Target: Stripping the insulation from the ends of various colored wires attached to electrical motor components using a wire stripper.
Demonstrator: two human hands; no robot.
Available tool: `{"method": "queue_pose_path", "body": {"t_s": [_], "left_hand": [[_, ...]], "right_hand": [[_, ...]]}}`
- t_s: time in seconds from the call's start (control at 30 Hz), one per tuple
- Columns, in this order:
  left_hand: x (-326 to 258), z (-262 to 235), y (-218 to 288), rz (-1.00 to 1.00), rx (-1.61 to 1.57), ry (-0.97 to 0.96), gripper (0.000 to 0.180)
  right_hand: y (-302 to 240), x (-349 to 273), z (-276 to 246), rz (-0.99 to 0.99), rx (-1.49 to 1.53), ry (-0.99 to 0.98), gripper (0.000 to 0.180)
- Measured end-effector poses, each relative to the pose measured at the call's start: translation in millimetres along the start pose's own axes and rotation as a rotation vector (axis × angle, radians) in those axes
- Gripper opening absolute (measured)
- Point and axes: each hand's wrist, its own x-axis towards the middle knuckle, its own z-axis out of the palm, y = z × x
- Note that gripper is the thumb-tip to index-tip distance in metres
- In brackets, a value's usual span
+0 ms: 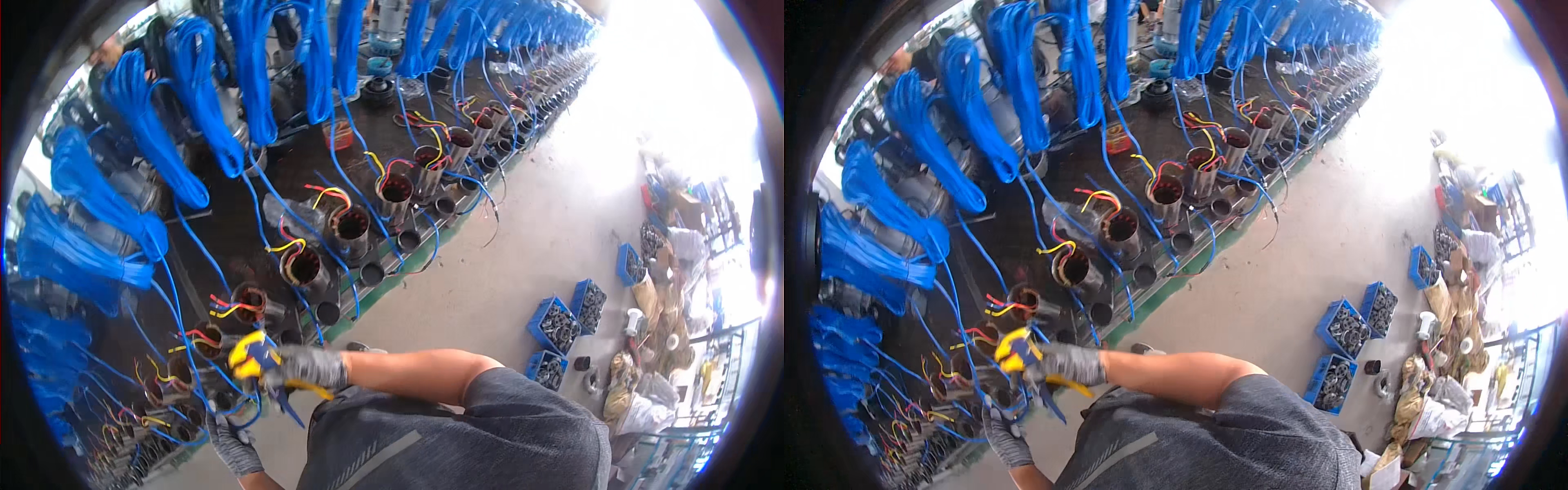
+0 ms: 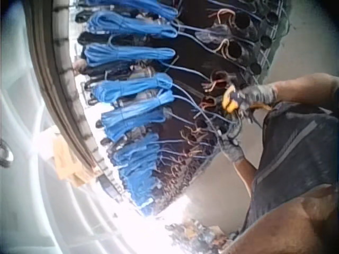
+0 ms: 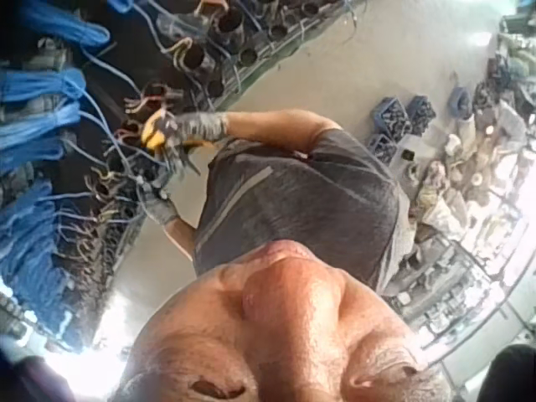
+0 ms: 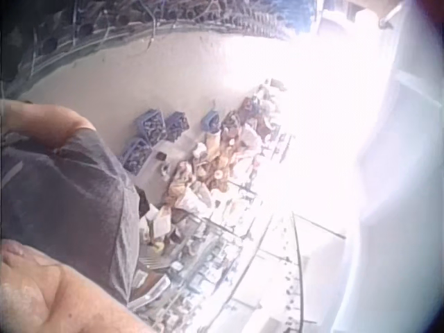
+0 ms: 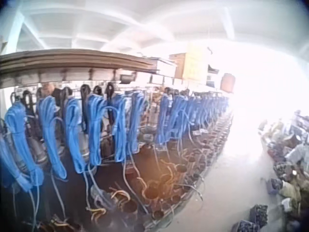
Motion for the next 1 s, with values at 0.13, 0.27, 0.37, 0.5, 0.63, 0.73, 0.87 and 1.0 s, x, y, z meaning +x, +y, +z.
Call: {"method": "queue_pose_path", "body": {"t_s": [0.13, 0.27, 0.37, 0.5, 0.63, 0.73, 0.87, 1.0], "left_hand": [[24.0, 36.0, 16.7, 0.437, 0.210, 0.033, 0.042], [1.5, 62.7, 67.0, -0.145, -0.366, -0.481, 0.063], [-5.4, 87.5, 91.8, -0.105, -0.166, -0.371, 0.060], [-19.4, 91.8, 118.0, 0.239, -0.191, -0.465, 0.039], [-20.1, 82.3, 131.5, 0.368, -0.318, -0.422, 0.032], [-22.7, 59.7, 137.0, 0.260, -0.374, -0.357, 0.033], [-20.5, 29.9, 135.4, 0.337, -0.315, -0.254, 0.030], [-15.8, -2.0, 128.3, 0.597, 0.012, -0.187, 0.024]], "right_hand": [[5.4, 8.2, 5.6, -0.090, -0.569, -0.175, 0.052], [8.9, 11.3, 10.6, -0.179, -0.842, -0.438, 0.058], [8.0, 13.8, 13.0, -0.214, -1.115, -0.466, 0.053], [3.2, 24.2, 14.5, 0.075, -1.014, -0.511, 0.053], [21.9, 39.0, 33.3, 0.004, -1.066, -0.468, 0.051], [38.3, 57.7, 41.3, 0.057, -1.174, -0.528, 0.056], [49.1, 61.7, 54.8, 0.092, -0.947, -0.346, 0.061], [32.1, 54.8, 59.3, 0.192, -0.131, 0.084, 0.066]]}}
